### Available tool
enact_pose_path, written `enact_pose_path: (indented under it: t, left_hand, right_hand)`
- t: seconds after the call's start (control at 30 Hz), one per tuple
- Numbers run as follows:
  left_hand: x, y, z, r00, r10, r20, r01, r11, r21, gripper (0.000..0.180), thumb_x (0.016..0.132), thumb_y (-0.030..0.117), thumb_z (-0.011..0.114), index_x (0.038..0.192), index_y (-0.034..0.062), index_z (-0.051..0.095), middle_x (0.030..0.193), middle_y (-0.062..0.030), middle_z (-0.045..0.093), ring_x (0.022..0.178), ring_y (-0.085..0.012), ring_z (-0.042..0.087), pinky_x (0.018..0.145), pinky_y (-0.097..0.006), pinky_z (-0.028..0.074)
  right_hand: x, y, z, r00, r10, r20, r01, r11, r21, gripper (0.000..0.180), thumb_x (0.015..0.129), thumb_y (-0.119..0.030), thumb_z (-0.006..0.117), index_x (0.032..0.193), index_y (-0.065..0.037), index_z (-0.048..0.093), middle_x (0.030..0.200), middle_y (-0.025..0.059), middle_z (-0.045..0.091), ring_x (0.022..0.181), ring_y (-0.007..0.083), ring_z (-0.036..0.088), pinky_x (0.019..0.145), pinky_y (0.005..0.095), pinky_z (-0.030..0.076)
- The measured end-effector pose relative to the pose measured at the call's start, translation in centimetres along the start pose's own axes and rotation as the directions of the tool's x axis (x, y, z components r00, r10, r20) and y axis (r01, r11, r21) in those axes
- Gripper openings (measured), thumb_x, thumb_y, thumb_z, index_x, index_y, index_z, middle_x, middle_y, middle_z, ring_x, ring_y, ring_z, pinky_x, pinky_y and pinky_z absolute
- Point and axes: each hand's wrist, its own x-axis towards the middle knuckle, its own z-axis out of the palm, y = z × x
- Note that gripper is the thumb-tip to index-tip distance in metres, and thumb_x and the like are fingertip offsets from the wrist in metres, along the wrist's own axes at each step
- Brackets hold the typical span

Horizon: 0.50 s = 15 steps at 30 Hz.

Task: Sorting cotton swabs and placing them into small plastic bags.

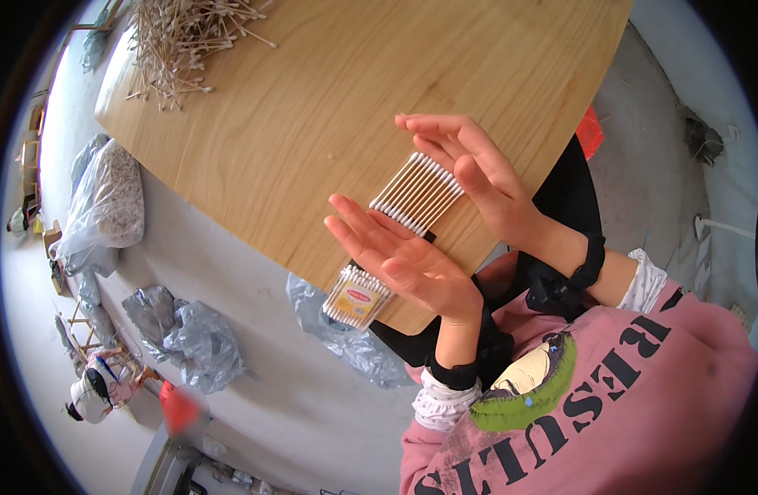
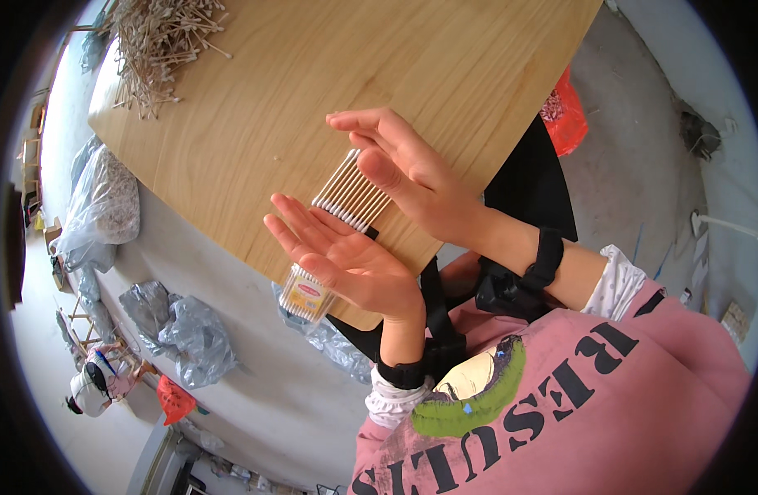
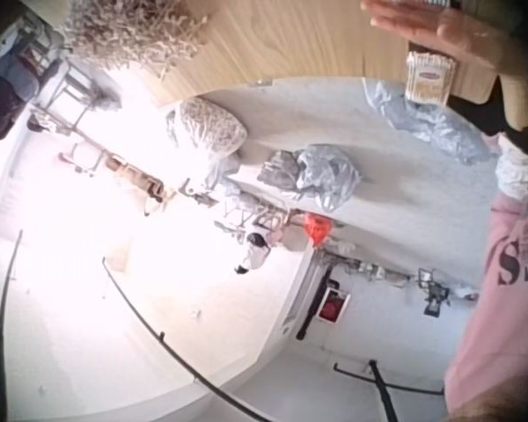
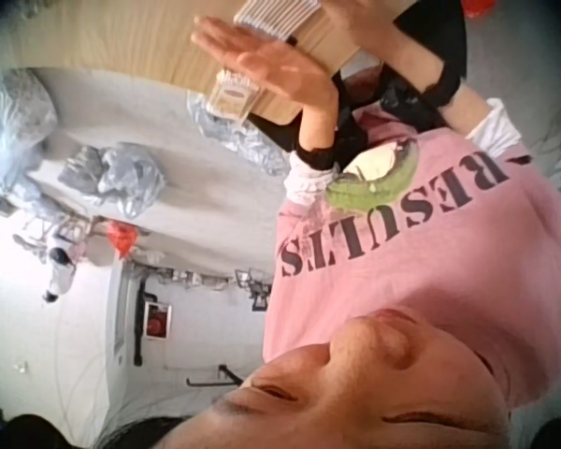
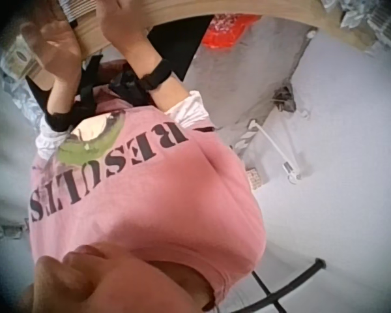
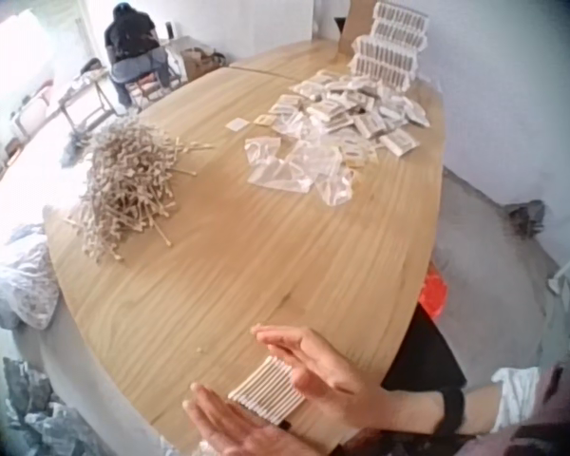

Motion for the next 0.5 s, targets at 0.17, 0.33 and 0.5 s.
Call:
enact_pose_path:
  t: [0.17, 0.33, 0.5]
  left_hand:
    - [1.4, 0.5, 0.1, 0.998, 0.067, 0.010, -0.067, 0.996, 0.063, 0.068, 0.107, 0.048, 0.031, 0.158, 0.0060, 0.018, 0.163, -0.0168, 0.023, 0.153, -0.0266, 0.017, 0.124, -0.041, 0.013]
    - [1.4, 0.3, 0.8, 0.999, -0.038, 0.019, 0.039, 0.999, -0.038, 0.067, 0.107, 0.047, 0.031, 0.157, 0.0035, 0.019, 0.163, -0.0176, 0.023, 0.153, -0.0270, 0.017, 0.124, -0.042, 0.011]
    - [1.9, 0.9, -1.4, 0.989, 0.100, 0.111, -0.126, 0.956, 0.264, 0.073, 0.105, 0.047, 0.039, 0.157, -0.0002, 0.017, 0.164, -0.0216, 0.018, 0.154, -0.0327, 0.013, 0.124, -0.046, 0.009]
  right_hand:
    - [1.0, -0.4, -0.9, 1.000, -0.011, 0.000, 0.011, 0.999, -0.046, 0.072, 0.101, -0.059, 0.044, 0.140, 0.001, 0.043, 0.144, 0.0144, 0.047, 0.140, 0.0231, 0.040, 0.119, 0.0397, 0.029]
    - [1.0, 0.1, -0.8, 0.999, -0.004, 0.043, 0.005, 1.000, -0.028, 0.073, 0.100, -0.061, 0.043, 0.140, 0.001, 0.045, 0.142, 0.0129, 0.049, 0.138, 0.0217, 0.043, 0.117, 0.0381, 0.031]
    - [1.3, -1.2, -2.9, 0.996, -0.086, -0.023, 0.083, 0.990, -0.111, 0.068, 0.102, -0.056, 0.046, 0.139, 0.001, 0.046, 0.140, 0.0120, 0.052, 0.137, 0.0206, 0.044, 0.117, 0.0379, 0.031]
